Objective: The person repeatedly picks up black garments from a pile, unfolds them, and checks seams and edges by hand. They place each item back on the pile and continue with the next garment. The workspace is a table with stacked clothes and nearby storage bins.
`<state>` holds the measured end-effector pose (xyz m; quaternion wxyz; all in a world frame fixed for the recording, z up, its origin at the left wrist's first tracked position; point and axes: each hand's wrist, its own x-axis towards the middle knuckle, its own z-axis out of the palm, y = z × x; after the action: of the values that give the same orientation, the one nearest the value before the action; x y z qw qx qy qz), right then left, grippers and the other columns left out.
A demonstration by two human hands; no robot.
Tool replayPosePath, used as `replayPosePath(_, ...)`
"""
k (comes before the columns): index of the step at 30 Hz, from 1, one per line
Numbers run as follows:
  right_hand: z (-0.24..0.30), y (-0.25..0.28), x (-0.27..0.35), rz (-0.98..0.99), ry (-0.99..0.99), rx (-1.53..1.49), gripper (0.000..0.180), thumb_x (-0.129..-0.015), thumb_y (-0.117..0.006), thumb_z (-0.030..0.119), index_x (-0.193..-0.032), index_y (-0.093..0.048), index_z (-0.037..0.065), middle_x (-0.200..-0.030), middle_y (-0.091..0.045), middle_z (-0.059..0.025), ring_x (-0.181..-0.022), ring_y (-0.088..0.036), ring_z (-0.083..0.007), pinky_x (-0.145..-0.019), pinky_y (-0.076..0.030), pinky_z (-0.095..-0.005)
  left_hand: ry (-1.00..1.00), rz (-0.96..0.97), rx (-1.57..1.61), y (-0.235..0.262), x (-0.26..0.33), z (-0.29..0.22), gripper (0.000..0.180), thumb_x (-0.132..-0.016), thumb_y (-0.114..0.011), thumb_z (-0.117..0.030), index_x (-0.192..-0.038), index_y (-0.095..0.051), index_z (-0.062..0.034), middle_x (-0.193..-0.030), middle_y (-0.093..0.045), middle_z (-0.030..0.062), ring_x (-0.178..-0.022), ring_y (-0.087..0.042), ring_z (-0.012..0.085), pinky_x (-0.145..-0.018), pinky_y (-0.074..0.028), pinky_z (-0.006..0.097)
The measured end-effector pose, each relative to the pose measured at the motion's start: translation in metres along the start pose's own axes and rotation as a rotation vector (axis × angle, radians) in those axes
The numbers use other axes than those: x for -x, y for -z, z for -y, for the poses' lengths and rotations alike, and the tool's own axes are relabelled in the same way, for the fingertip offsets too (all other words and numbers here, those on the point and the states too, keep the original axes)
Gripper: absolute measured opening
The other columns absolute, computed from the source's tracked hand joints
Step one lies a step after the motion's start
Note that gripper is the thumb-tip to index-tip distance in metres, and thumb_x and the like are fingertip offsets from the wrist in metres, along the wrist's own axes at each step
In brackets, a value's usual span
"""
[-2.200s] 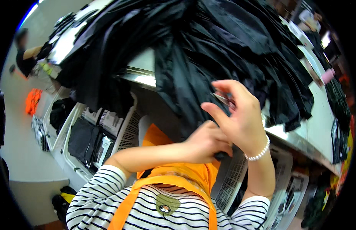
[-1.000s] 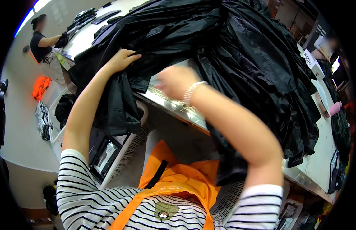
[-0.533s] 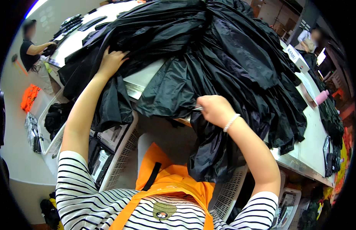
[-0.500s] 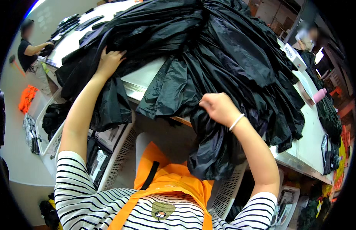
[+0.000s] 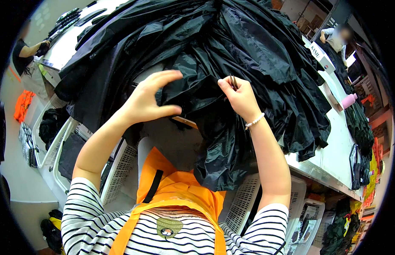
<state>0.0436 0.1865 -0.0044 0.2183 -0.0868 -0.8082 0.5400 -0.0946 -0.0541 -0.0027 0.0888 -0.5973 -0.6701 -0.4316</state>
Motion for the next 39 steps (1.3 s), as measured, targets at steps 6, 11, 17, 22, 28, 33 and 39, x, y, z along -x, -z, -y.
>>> replayPosePath(6,0.002,0.006,-0.002,0.024,0.069,0.091,0.021,-0.092,-0.064,0.018,-0.080,-0.062,0.000,-0.065,-0.049,0.0080,-0.059,-0.038,-0.0011,-0.054,-0.032,-0.0193,0.699,0.087,0.526,-0.009,-0.024,0.055,0.027,-0.091,-0.065,-0.024,-0.089,-0.071,0.0018,-0.075,-0.064,-0.0021,-0.067,-0.053,0.0032,-0.063,-0.043,0.021)
replayPosePath(11,-0.009,0.003,0.011,-0.044,0.078,0.175,0.017,-0.089,-0.067,0.015,-0.084,-0.063,-0.001,-0.067,-0.055,0.0042,-0.061,-0.042,-0.0030,-0.056,-0.036,-0.0206,0.608,0.136,0.406,-0.033,-0.018,0.066,0.029,-0.089,-0.067,-0.026,-0.090,-0.070,0.0035,-0.072,-0.063,-0.0012,-0.067,-0.052,0.0039,-0.062,-0.042,0.022)
replayPosePath(17,0.044,-0.032,0.028,0.025,0.451,0.597,0.017,-0.074,-0.075,0.011,-0.086,-0.065,0.004,-0.086,-0.063,-0.0093,-0.068,-0.061,-0.0261,-0.061,-0.050,-0.0322,0.581,0.115,0.340,-0.047,-0.018,0.076,0.033,-0.088,-0.066,-0.028,-0.088,-0.070,0.0045,-0.069,-0.062,-0.0009,-0.066,-0.051,0.0048,-0.062,-0.042,0.023)
replayPosePath(22,0.027,-0.045,0.029,0.351,0.555,0.989,0.010,-0.077,-0.067,0.008,-0.086,-0.065,0.007,-0.095,-0.066,-0.0070,-0.072,-0.062,-0.0291,-0.067,-0.051,-0.0363,0.239,-0.242,-0.003,-0.053,-0.015,0.057,0.026,-0.070,-0.074,-0.002,-0.094,-0.062,-0.0019,-0.083,-0.061,0.0069,-0.080,-0.059,0.0201,-0.068,-0.047,0.030)
replayPosePath(28,0.026,-0.038,-0.004,0.244,0.259,0.442,0.016,-0.086,-0.066,0.014,-0.080,-0.062,0.000,-0.069,-0.060,-0.0163,-0.059,-0.057,-0.0241,-0.056,-0.045,-0.0318,0.020,0.008,0.252,-0.035,0.004,0.034,0.021,-0.073,-0.064,-0.005,-0.094,-0.069,-0.0016,-0.095,-0.065,0.0095,-0.094,-0.058,0.0247,-0.088,-0.043,0.035)
replayPosePath(33,0.014,-0.032,-0.022,0.273,0.028,0.234,0.018,-0.093,-0.061,0.016,-0.085,-0.061,0.000,-0.067,-0.052,0.0022,-0.061,-0.042,-0.0040,-0.056,-0.036,-0.0207,0.338,0.134,0.560,-0.036,0.004,0.050,0.021,-0.088,-0.063,-0.015,-0.099,-0.068,0.0018,-0.097,-0.067,0.0060,-0.092,-0.058,0.0151,-0.086,-0.044,0.030)
replayPosePath(39,0.038,-0.036,-0.018,-0.297,0.676,0.658,0.008,-0.093,-0.055,0.008,-0.097,-0.058,0.001,-0.086,-0.062,-0.0152,-0.079,-0.062,-0.0315,-0.070,-0.050,-0.0362,0.801,0.043,1.093,-0.037,-0.014,0.048,0.020,-0.088,-0.065,-0.018,-0.098,-0.070,-0.0019,-0.091,-0.070,0.0036,-0.082,-0.063,0.0090,-0.078,-0.049,0.023)
